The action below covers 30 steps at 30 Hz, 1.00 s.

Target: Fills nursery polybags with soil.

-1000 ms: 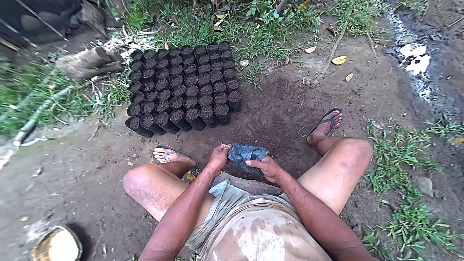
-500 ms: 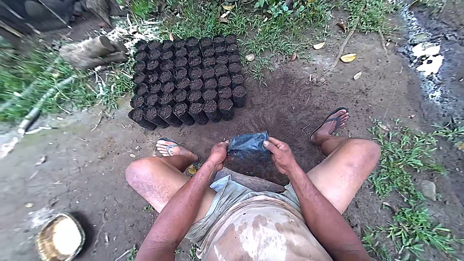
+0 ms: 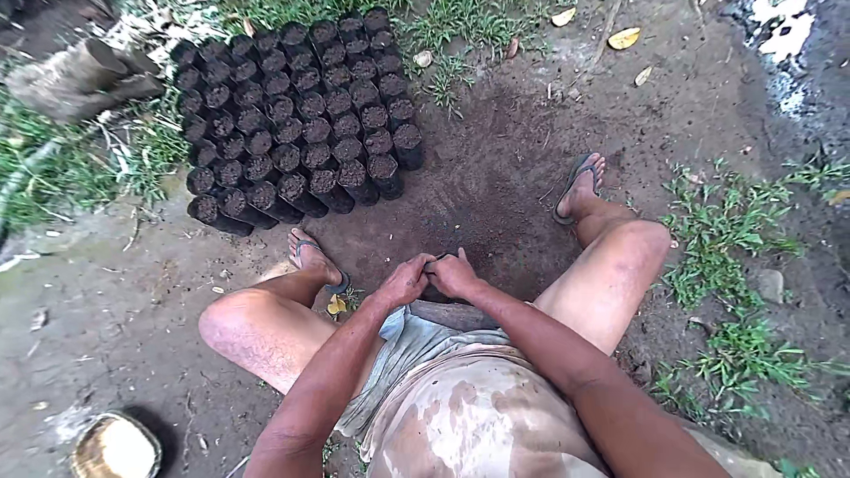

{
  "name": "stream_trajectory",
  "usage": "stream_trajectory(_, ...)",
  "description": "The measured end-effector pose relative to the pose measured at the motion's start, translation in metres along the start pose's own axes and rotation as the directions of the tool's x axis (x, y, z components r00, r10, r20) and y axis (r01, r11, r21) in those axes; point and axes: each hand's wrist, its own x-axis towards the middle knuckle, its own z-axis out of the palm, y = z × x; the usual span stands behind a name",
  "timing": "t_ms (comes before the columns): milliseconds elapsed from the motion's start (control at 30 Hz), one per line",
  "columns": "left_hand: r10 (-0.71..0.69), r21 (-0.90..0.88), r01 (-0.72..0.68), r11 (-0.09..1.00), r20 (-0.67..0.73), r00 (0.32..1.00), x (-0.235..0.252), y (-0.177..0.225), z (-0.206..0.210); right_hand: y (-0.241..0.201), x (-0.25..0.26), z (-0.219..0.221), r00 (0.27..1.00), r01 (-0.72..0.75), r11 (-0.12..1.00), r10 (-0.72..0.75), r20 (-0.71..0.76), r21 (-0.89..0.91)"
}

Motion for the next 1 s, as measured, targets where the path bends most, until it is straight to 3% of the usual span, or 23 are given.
stream_trajectory(100, -0.099, 0.174, 0.072, 0.982, 0.148, 0.984, 0.023, -0.029, 0.005, 0.017, 0.028, 0.028, 0.998, -0.024, 0.997, 0.019, 0.055, 0.080)
stream_trajectory(167, -0.199, 0.340, 0.098, 0.935, 0.279, 0.939, 0.047, -0.042, 0.001, 0.032, 0.043, 0.044, 0.995, -0.051, 0.988, 0.037, 0.095, 0.147)
stream_trajectory(267, -0.253, 0.442, 0.089, 0.893, 0.326, 0.911, 0.080, -0.051, 0.006, 0.066, 0.057, 0.064, 0.995, -0.087, 0.947, 0.065, 0.081, 0.308)
stream_trajectory(367, -0.234, 0.455, 0.060, 0.889, 0.336, 0.912, 0.117, -0.058, 0.023, 0.098, 0.064, 0.077, 0.974, -0.206, 0.759, 0.220, 0.054, 0.618)
stream_trajectory(433, -0.233, 0.447, 0.058, 0.893, 0.348, 0.908, 0.140, -0.061, 0.037, 0.114, 0.065, 0.071, 0.878, -0.273, 0.611, 0.473, -0.066, 0.743)
stream_trajectory(500, -0.256, 0.455, 0.072, 0.888, 0.357, 0.898, 0.157, -0.062, 0.048, 0.133, 0.076, 0.064, 0.704, -0.353, 0.624, 0.668, -0.242, 0.698)
stream_trajectory(533, -0.271, 0.470, 0.081, 0.879, 0.353, 0.895, 0.164, -0.062, 0.052, 0.147, 0.085, 0.065, 0.663, -0.379, 0.675, 0.675, -0.323, 0.633)
stream_trajectory(567, -0.291, 0.489, 0.093, 0.867, 0.346, 0.892, 0.168, -0.062, 0.056, 0.161, 0.092, 0.068, 0.668, -0.400, 0.732, 0.645, -0.371, 0.552)
stream_trajectory(633, -0.321, 0.519, 0.106, 0.848, 0.344, 0.882, 0.176, -0.060, 0.057, 0.185, 0.110, 0.077, 0.750, -0.408, 0.841, 0.530, -0.396, 0.355)
stream_trajectory(767, -0.333, 0.536, 0.093, 0.839, 0.371, 0.867, 0.174, -0.059, 0.046, 0.209, 0.138, 0.094, 0.958, -0.251, 0.968, 0.248, -0.140, 0.002)
stream_trajectory(867, -0.382, 0.486, 0.157, 0.860, 0.407, 0.830, 0.166, -0.066, 0.042, 0.225, 0.152, 0.096, 0.992, -0.123, 0.989, 0.120, -0.041, -0.076)
stream_trajectory(1000, -0.403, 0.477, 0.183, 0.860, 0.412, 0.817, 0.164, -0.068, 0.053, 0.246, 0.160, 0.086, 0.999, -0.014, 0.997, 0.011, -0.045, -0.082)
